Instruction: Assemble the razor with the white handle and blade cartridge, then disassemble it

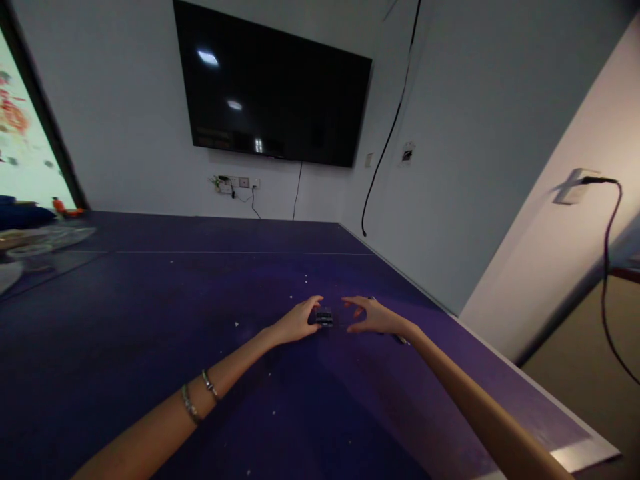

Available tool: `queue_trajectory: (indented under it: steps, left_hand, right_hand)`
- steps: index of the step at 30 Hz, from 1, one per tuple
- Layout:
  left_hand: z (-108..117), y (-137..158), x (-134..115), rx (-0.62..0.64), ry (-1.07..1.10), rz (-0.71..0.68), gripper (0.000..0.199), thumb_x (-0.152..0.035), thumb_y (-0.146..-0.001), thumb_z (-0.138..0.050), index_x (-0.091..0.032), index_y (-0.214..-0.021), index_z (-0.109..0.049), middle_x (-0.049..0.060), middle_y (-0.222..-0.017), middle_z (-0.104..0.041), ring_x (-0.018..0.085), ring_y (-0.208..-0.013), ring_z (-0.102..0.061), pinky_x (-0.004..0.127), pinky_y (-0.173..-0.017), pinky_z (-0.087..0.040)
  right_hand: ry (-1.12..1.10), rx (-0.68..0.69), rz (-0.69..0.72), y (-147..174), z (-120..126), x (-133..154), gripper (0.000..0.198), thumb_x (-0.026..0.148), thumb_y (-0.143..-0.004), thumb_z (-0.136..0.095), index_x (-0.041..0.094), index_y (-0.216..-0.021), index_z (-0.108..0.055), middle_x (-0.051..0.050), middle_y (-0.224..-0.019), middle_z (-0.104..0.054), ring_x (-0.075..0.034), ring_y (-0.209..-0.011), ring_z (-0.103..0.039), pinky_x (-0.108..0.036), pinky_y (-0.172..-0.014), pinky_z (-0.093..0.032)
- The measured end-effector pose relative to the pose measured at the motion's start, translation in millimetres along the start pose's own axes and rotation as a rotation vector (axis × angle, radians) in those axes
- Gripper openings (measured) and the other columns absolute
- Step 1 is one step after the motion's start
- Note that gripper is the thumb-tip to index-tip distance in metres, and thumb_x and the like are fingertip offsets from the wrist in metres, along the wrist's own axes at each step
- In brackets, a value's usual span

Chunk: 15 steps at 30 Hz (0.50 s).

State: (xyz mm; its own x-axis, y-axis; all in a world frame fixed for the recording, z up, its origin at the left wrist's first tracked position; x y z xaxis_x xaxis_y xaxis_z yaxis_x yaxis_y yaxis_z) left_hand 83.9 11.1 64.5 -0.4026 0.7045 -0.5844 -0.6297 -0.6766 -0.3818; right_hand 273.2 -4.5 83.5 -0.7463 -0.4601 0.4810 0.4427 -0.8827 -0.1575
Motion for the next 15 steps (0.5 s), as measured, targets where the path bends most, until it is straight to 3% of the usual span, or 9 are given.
queue_trajectory:
  steps: [3, 6, 10, 15]
  left_hand:
    - [-7, -1, -20, 0.016, 0.013, -0.047, 0.067, -0.02, -0.068, -0.063, -0.018, -0.128, -0.033, 0.012, -0.121, -0.054, 0.022, -0.108, -0.053, 0.035, -0.092, -0.041]
    - [-10, -1, -28, 0.011, 0.01, -0.048, 0.066, -0.02, -0.069, -0.061, -0.018, -0.128, -0.033, 0.011, -0.12, -0.054, 0.023, -0.11, -0.052, 0.036, -0.092, -0.041]
    - [-13, -1, -29, 0.003, 0.0, -0.016, 0.064, -0.02, -0.069, -0.06, -0.018, -0.127, -0.034, 0.012, -0.121, -0.054, 0.024, -0.109, -0.053, 0.038, -0.092, -0.042]
    - [-19, -1, -29, 0.062, -0.015, -0.001, 0.068, -0.026, -0.072, -0.059, -0.017, -0.132, -0.028, 0.014, -0.126, -0.05, 0.025, -0.114, -0.049, 0.039, -0.095, -0.04]
  right_hand:
    - [-0.005, 0.065, 0.046, 2, -11, 23, 0.084, 0.047, -0.056, -0.073, 0.02, -0.129, -0.043, -0.01, -0.116, -0.057, -0.019, -0.084, -0.058, -0.034, -0.079, -0.045]
    - [0.026, 0.03, 0.075, 3, -13, 33, 0.073, 0.046, -0.059, -0.072, 0.022, -0.124, -0.049, -0.008, -0.109, -0.059, -0.02, -0.083, -0.057, -0.034, -0.077, -0.044]
    - [0.074, -0.047, 0.059, 3, -11, 33, 0.056, 0.045, -0.063, -0.069, 0.022, -0.113, -0.057, -0.006, -0.095, -0.061, -0.019, -0.08, -0.058, -0.032, -0.073, -0.043]
    - [0.068, -0.049, 0.071, 3, -13, 24, 0.052, 0.045, -0.063, -0.069, 0.021, -0.108, -0.059, -0.006, -0.094, -0.06, -0.019, -0.082, -0.057, -0.031, -0.073, -0.043]
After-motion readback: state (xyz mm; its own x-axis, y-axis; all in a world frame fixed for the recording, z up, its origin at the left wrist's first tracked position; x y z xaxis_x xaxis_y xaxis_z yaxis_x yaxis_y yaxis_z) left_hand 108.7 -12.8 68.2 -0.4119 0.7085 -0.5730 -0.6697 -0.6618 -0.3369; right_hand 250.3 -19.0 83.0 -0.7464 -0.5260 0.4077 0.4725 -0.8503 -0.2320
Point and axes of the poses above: each hand's wrist, its own y-axis away from the middle knuckle, its own z-axis out of the back of the hand, x = y × z, the point moved 6 cm from there along -y, towards the middle knuckle
